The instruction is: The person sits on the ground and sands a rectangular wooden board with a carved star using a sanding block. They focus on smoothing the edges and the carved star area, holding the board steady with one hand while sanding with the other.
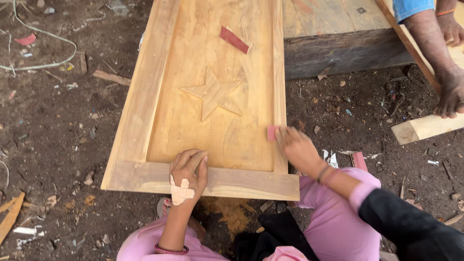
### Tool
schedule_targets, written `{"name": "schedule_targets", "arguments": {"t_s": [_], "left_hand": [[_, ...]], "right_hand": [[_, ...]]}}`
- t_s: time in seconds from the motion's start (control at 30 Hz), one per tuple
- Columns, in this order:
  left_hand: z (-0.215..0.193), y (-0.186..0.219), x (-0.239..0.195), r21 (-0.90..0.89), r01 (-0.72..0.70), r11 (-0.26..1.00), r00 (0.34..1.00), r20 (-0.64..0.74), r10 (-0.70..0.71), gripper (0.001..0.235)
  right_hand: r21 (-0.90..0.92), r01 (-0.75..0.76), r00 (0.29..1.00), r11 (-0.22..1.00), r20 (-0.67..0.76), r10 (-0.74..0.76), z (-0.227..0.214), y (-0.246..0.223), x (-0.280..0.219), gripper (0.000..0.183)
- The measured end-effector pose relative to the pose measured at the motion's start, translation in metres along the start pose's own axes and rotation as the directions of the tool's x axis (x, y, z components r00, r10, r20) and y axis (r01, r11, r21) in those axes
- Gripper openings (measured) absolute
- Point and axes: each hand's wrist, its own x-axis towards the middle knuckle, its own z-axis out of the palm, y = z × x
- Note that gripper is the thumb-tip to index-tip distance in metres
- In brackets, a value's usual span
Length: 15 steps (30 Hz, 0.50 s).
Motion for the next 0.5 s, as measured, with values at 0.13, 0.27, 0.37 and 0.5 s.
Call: {"name": "schedule_targets", "arguments": {"t_s": [0.13,0.27,0.37,0.5], "left_hand": [[0.009,-0.008,0.004,0.022,0.018,1.0,1.0,-0.017,-0.017,0.014],[0.014,-0.011,0.006,0.042,0.017,0.999,1.0,-0.023,-0.016,0.013],[0.016,-0.01,0.0,0.025,0.021,0.999,1.0,-0.013,-0.021,0.014],[0.016,-0.009,-0.001,0.005,0.039,0.999,0.999,-0.004,-0.038,0.015]], "right_hand": [[0.077,-0.132,0.991,0.988,-0.001,0.132,0.045,0.048,0.047,0.036],[0.068,-0.229,0.971,0.971,-0.051,0.233,0.078,0.071,0.082,0.03],[0.074,-0.265,0.963,0.961,-0.033,0.268,0.075,0.06,0.077,0.023],[-0.025,-0.099,0.995,0.995,0.002,0.099,0.028,0.026,0.035,0.03]]}}
